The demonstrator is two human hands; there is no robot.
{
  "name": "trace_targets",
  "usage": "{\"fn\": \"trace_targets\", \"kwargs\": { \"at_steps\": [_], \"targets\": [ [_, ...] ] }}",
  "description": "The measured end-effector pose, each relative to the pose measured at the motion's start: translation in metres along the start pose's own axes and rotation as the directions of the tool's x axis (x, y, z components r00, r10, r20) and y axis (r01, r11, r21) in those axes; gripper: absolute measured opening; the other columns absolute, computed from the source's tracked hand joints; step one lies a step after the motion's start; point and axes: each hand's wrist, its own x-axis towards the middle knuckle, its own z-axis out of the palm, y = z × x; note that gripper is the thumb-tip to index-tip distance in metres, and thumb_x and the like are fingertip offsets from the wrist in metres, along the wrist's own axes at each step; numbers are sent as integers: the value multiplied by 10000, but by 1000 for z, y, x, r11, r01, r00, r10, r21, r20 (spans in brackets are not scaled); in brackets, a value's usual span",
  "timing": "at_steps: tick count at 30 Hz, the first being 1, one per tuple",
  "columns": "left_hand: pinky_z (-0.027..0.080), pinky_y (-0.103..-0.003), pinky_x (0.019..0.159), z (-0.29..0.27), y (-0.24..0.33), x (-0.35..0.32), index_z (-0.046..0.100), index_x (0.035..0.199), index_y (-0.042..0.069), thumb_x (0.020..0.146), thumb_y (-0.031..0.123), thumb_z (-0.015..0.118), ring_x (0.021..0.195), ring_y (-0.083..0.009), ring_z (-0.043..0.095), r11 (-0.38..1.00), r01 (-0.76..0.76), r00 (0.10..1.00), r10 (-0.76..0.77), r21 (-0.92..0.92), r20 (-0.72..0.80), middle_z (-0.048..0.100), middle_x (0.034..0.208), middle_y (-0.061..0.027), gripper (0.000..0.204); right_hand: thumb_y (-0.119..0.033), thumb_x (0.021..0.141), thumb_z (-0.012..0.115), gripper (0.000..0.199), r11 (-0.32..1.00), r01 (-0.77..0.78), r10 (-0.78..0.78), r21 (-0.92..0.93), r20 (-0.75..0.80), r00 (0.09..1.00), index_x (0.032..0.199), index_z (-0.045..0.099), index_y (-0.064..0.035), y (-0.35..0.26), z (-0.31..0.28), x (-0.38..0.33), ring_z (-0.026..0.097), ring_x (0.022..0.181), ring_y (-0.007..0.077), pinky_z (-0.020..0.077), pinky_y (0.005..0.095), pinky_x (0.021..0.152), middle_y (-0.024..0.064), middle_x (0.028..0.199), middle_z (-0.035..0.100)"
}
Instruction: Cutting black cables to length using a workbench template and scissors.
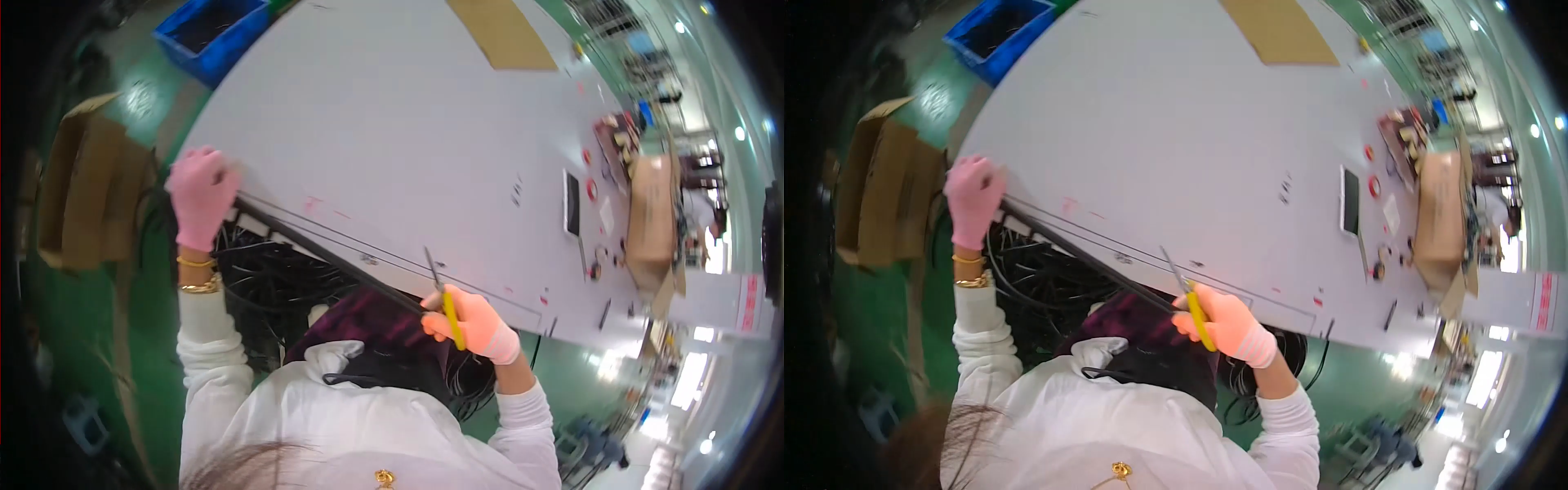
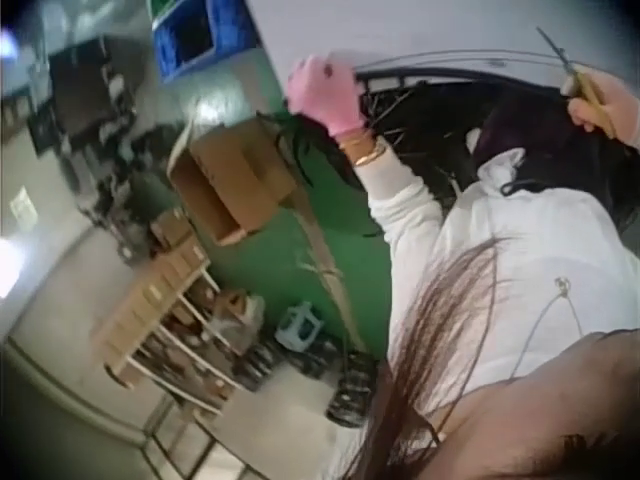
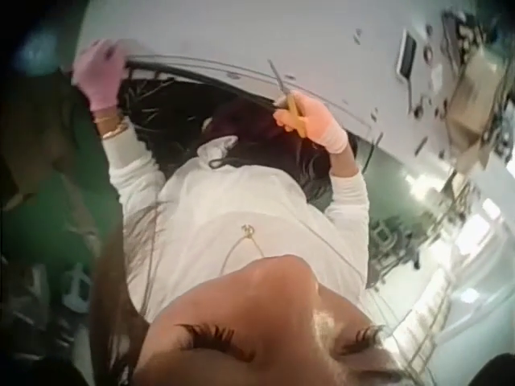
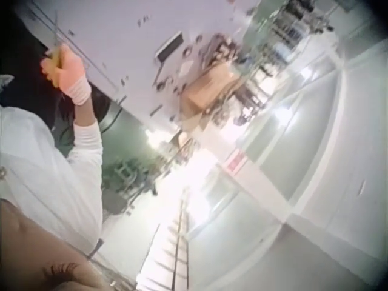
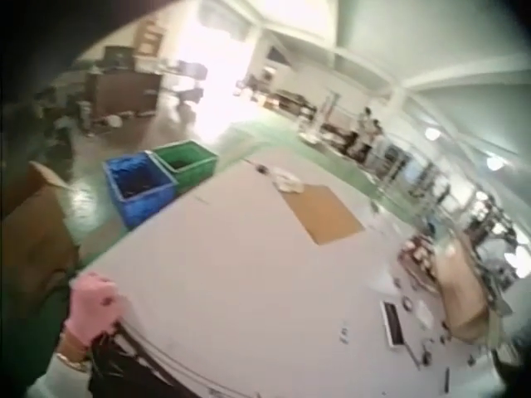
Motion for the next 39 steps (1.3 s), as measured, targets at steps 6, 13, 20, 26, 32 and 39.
{"fn": "trace_targets", "kwargs": {
  "at_steps": [6,13,20,26,32,39],
  "targets": [
    [352,-405,588,6,-4,-2,366,697,-6,800,21,680,640,-304,407,995,-52,996,58,-88,73,368,668,-141,332,-152,920,685,254,983,-147,157,107,-93,983,1073,599,33,65,-68,-80,603,706,101,516,265,660,65,841,670],
    [356,-376,634,6,-12,-9,322,718,-4,868,31,665,666,-261,344,998,36,988,-29,-44,151,320,680,-118,377,-166,884,685,183,969,-21,-51,-248,-280,959,928,603,-9,87,-100,-49,600,612,170,494,306,598,73,739,650],
    [354,-357,641,6,-18,-10,308,721,2,883,31,659,681,-222,346,997,53,980,-42,-53,197,302,688,-93,388,-385,849,756,382,733,-147,-151,-664,-369,917,921,636,-30,90,-99,-29,619,709,387,506,412,655,166,752,648],
    [340,-337,633,7,-18,-10,292,725,7,903,34,651,681,-201,320,996,56,980,-41,-73,194,280,704,-86,402,-423,850,744,394,690,-239,-71,-683,-393,917,962,665,-54,97,-100,-23,671,773,370,530,415,678,154,802,693],
    [330,-332,629,6,-18,-8,286,723,13,901,39,662,679,-198,300,996,43,983,-27,-84,182,268,710,-78,416,-403,875,655,365,605,-309,-10,-734,-394,919,1049,664,-82,80,-94,-25,692,800,350,547,418,710,148,836,715],
    [445,-371,732,4,29,-3,553,794,48,877,131,701,772,-229,523,952,-32,983,-25,303,181,535,775,-72,189,-355,871,628,336,627,-283,-11,-726,-372,928,1057,648,-76,75,-97,-24,683,795,366,543,440,710,164,833,706]
  ]
}}
